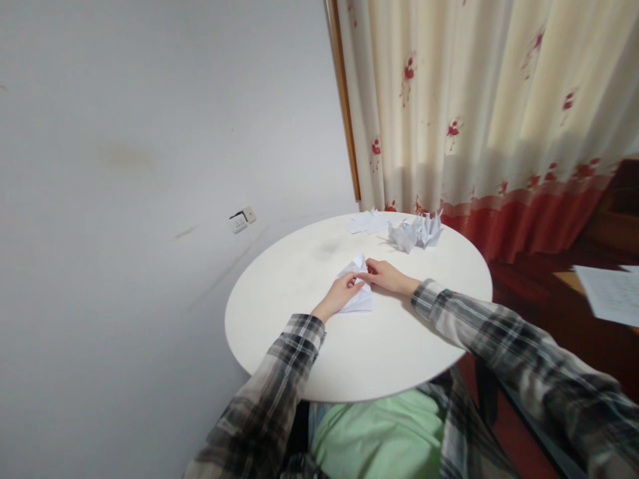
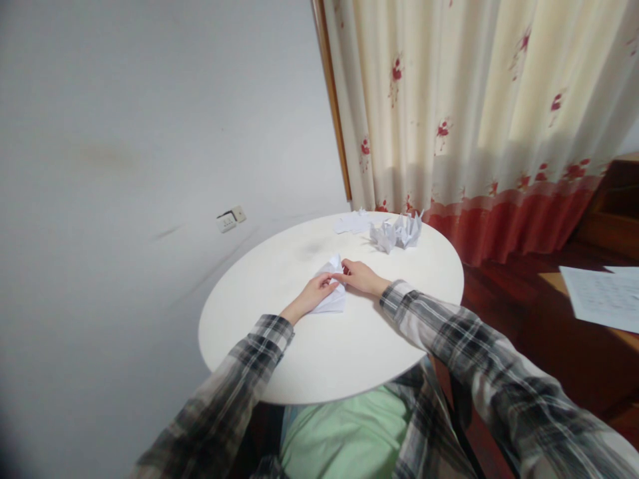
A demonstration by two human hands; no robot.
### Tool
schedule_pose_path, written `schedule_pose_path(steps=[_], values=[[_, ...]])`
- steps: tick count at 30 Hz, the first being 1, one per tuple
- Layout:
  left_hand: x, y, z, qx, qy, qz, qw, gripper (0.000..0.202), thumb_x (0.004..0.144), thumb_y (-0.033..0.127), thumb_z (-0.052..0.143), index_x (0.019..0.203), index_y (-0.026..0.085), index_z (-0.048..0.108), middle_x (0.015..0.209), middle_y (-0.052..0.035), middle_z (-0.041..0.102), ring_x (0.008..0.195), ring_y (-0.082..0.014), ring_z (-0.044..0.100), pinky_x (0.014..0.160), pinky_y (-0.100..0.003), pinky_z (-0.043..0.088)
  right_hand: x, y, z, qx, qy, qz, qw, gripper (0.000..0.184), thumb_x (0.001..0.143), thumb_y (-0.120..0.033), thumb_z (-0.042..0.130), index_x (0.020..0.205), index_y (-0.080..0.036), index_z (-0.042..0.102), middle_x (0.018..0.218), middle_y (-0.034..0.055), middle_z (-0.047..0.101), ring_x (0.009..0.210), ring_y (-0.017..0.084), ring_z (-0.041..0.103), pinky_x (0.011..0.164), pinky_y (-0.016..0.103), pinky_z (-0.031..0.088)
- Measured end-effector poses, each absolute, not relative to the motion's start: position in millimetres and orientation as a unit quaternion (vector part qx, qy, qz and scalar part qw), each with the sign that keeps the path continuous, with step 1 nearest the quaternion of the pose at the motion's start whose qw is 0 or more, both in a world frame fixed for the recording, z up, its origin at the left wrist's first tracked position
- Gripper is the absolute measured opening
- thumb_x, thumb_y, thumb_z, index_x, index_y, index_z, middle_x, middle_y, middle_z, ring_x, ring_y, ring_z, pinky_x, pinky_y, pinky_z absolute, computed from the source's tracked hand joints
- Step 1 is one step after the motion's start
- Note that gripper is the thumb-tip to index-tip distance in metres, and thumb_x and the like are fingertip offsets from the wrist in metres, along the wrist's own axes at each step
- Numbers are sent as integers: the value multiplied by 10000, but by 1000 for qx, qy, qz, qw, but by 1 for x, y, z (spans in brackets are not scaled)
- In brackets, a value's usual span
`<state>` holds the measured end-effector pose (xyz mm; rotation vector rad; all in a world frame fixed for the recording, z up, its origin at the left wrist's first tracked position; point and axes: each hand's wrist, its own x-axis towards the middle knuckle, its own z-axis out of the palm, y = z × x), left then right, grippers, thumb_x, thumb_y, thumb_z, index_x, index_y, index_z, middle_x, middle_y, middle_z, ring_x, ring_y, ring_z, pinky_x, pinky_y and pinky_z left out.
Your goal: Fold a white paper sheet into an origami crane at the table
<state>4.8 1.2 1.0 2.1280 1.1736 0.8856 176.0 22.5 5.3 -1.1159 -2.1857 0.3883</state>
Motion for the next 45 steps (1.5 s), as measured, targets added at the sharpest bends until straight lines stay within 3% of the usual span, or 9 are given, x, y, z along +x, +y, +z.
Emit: schedule_pose_path(steps=[38,45], values=[[4,2,-1,791,440,331,267,317,746,357,495,953,127,567,778,-19,572,660,-108,475,650,-252,393,175,23,4,-425,-832,147,325,349,783,-486,434,764,-145,505,663,16,559,558,90,448,527,195,303],[4,2,-1,789,426,339,284,313,727,347,520,949,128,550,812,-23,572,651,-99,475,625,-236,393,176,22,6,-407,-834,180,326,351,833,-466,349,791,-151,496,667,25,588,578,101,496,553,198,330]])
